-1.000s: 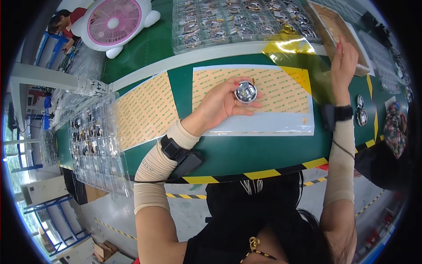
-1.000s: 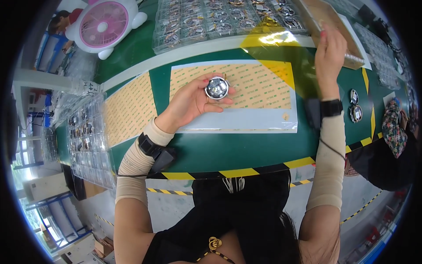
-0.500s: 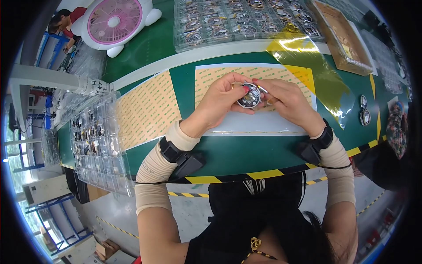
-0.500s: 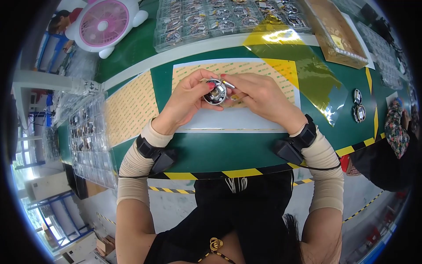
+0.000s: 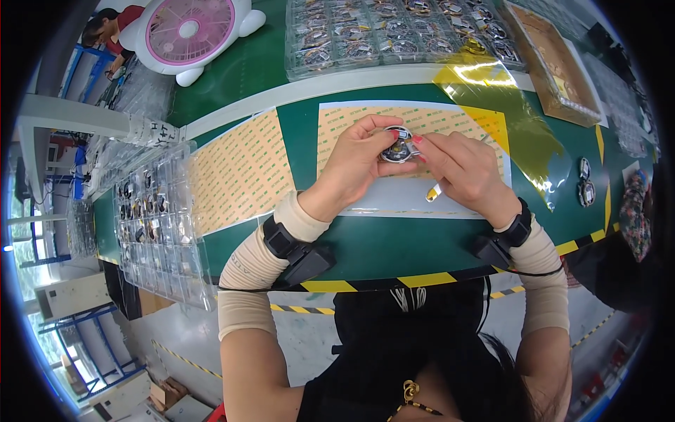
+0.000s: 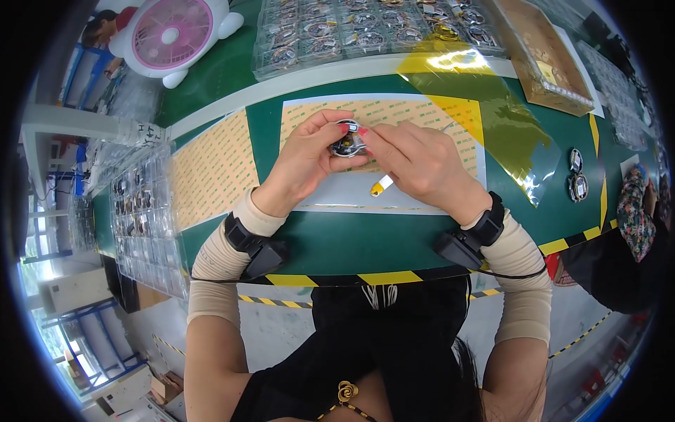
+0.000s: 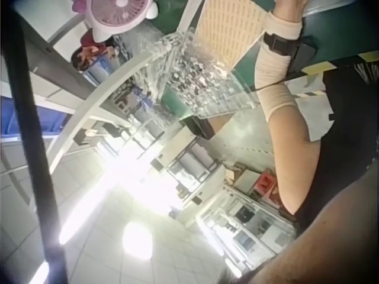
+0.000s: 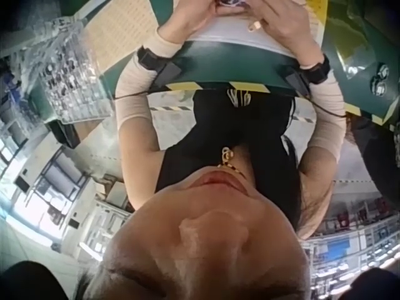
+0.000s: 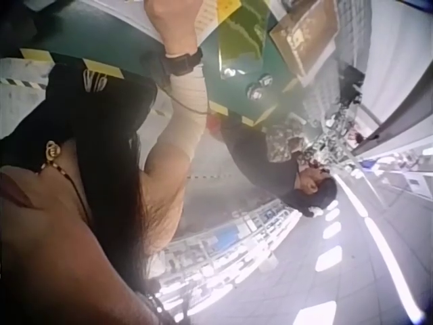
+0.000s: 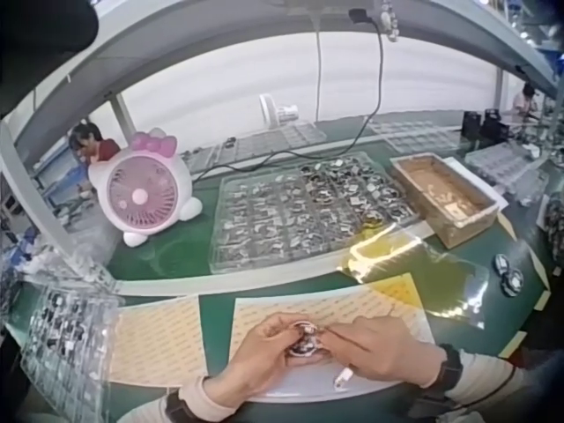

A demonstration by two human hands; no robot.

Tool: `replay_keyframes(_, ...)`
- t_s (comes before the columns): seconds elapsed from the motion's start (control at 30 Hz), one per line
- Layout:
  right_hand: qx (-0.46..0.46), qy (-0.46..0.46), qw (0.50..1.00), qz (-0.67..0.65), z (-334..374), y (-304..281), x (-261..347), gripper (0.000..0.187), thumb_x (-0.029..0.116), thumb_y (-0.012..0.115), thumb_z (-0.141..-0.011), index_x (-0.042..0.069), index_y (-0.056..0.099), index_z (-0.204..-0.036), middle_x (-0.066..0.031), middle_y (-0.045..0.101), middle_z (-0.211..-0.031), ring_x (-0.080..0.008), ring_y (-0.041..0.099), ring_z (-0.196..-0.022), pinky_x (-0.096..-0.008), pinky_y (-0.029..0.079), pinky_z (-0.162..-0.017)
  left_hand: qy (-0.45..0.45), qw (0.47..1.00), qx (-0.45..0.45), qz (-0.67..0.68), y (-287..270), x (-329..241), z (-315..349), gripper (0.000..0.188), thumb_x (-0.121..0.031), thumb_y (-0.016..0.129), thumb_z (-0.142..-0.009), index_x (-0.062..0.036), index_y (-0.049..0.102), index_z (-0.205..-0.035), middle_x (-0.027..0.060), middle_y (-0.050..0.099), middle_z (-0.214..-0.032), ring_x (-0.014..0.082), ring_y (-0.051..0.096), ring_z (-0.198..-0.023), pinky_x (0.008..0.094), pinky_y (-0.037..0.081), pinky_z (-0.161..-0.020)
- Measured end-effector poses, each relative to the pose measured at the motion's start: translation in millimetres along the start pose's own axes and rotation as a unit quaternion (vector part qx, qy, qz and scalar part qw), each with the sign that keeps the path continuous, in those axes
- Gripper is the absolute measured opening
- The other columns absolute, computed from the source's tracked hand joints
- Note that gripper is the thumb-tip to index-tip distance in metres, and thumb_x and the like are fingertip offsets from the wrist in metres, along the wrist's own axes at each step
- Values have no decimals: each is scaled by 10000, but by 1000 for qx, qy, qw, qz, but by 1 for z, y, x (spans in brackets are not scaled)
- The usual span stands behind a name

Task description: Assembling small watch mechanisms and components using tweezers and a specialized applicator tool at a workstation.

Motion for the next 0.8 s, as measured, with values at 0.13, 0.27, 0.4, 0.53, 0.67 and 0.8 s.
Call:
replay_keyframes(0.13, 1, -8, 1000, 25, -1, 4, 3, 377, -6, 664, -600, 31, 608, -971, -81, 607, -877, -188, 562, -598, -276, 436, -470, 40, 999, -13, -30, 1, 2, 0, 213, 23, 423, -864, 24, 432, -1077, 138, 560, -973, 212, 605, -847, 378, 568, -755)
replay_keyframes(0.27, -4, 7, 999, 35, -3, 8, 4, 371, -5, 665, -603, 35, 614, -969, -78, 605, -899, -179, 563, -606, -264, 430, -465, 76, 994, -29, -77, 1, -2, 5, 234, 21, 411, -873, 7, 431, -1106, 122, 560, -992, 196, 597, -880, 378, 552, -782)
replay_keyframes(0.4, -19, 15, 999, 34, -3, 6, 4, 363, -10, 664, -600, 37, 621, -957, -74, 599, -920, -173, 560, -611, -265, 430, -461, 104, 993, 11, -55, 10, -8, 10, 253, 49, 425, -855, 15, 417, -1107, 119, 563, -1009, 189, 597, -894, 350, 542, -806)
replay_keyframes(0.53, -15, 39, 999, 22, -1, 7, 3, 331, -26, 656, -632, 31, 622, -957, -72, 591, -935, -168, 554, -613, -252, 433, -480, 118, 990, 43, -65, 16, -12, 10, 276, 71, 436, -842, 22, 408, -1113, 118, 563, -1036, 184, 595, -917, 326, 530, -827)
replay_keyframes(0.67, -34, 144, 984, -99, 0, 3, -12, 272, -21, 650, -697, 27, 624, -964, -55, 585, -948, -119, 523, -596, -220, 428, -507, 114, 985, 68, -112, 17, -6, 7, 294, 73, 428, -845, -5, 435, -1128, 113, 561, -1069, 185, 586, -948, 370, 508, -858)
replay_keyframes(0.8, 12, 426, 848, -313, 26, 28, -50, 218, 4, 637, -755, 8, 622, -972, -15, 586, -860, -47, 465, -576, -188, 392, -511, 92, 981, 96, -145, 16, 2, 3, 287, 25, 430, -874, -8, 450, -1159, 126, 546, -1113, 195, 570, -990, 383, 484, -895)
Point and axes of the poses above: each hand's wrist, its own z-axis away from the middle knuckle, its own y-axis out of the palm, x = y × z, the point moved 9 cm from there along -z, towards the middle knuckle
